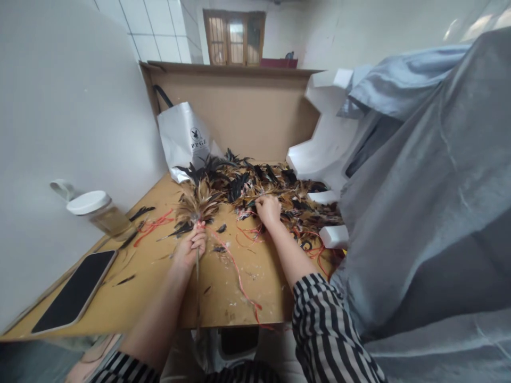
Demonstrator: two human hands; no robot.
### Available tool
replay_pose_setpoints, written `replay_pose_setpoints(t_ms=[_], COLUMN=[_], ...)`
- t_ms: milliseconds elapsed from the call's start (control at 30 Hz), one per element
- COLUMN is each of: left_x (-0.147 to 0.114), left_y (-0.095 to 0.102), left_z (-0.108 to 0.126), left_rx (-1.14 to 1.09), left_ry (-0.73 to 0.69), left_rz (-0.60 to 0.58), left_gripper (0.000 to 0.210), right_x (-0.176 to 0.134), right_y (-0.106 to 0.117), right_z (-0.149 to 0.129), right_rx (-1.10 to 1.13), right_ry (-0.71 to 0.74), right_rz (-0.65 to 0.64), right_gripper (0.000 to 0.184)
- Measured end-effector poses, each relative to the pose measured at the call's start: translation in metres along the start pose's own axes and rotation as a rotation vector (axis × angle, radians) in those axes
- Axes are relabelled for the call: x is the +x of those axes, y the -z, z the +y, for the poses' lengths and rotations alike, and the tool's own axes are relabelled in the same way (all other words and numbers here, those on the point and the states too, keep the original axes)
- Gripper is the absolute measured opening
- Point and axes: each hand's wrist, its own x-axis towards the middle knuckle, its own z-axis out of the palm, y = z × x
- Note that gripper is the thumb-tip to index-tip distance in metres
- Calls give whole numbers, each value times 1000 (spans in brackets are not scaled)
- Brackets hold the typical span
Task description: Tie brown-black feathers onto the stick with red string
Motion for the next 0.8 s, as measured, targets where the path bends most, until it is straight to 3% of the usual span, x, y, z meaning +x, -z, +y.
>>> replay_pose_setpoints(t_ms=[167, 333, 400, 500, 633, 733, 800], left_x=[4, 7, 7, 7, 7, 7, 6], left_y=[4, 8, 8, 8, 9, 10, 12], left_z=[-2, -1, -1, -1, -1, -1, -1], left_rx=[-9, -25, -44, -67, -76, -99, -116], left_ry=[37, 38, 44, 61, 66, 62, 62], left_rz=[-6, -16, -28, -44, -52, -67, -79], left_gripper=[24, 24, 25, 26, 23, 24, 24], right_x=[31, 41, 46, 51, 41, 28, 24], right_y=[5, -9, -9, 2, 29, 50, 64], right_z=[12, 16, 17, 17, 16, 18, 27], right_rx=[-370, -384, -229, 251, 948, 1140, 1079], right_ry=[17, 32, -11, -123, -231, -258, -285], right_rz=[-61, -101, -69, -84, -349, -444, -380], right_gripper=[25, 25, 19, 16, 26, 31, 30])
